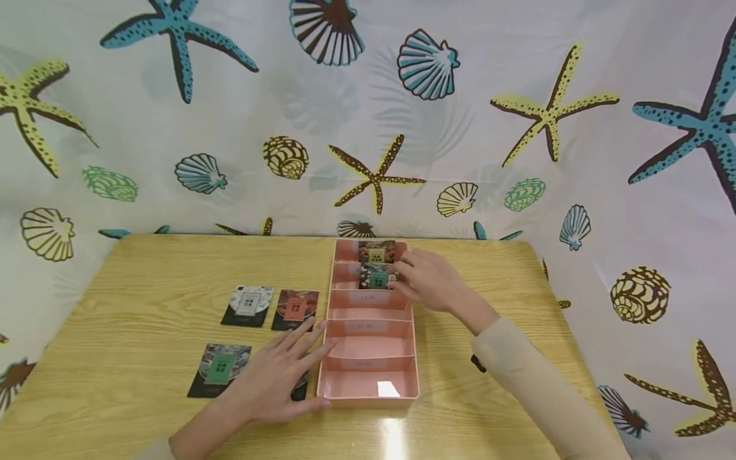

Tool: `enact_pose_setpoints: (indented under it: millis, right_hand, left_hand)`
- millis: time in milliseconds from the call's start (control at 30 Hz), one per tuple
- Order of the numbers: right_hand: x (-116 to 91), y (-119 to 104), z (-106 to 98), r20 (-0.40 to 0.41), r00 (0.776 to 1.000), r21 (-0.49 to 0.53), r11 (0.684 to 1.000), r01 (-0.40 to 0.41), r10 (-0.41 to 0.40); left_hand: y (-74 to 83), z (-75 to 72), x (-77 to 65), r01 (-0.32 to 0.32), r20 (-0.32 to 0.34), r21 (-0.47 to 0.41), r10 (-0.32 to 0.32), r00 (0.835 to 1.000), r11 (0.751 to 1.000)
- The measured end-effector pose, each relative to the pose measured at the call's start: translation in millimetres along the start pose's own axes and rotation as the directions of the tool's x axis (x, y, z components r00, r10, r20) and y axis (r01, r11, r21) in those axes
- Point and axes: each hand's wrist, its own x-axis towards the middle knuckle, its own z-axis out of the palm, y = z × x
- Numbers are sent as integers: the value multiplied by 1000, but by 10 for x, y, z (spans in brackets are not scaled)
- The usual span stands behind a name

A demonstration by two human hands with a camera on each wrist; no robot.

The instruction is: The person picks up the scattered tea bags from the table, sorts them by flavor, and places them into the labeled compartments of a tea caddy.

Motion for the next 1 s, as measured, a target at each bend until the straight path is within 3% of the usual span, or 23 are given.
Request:
enact_pose_setpoints:
  millis: [667,1000]
  right_hand:
    - [-622,-241,50,-44,999,37,999,-12,14]
    - [-886,-335,101,12,1000,28,1000,1,-1]
  left_hand:
    - [-49,32,24,-16,-33,23,17,999,1000]
    - [-69,14,35,-12,-11,14,12,1000,1000]
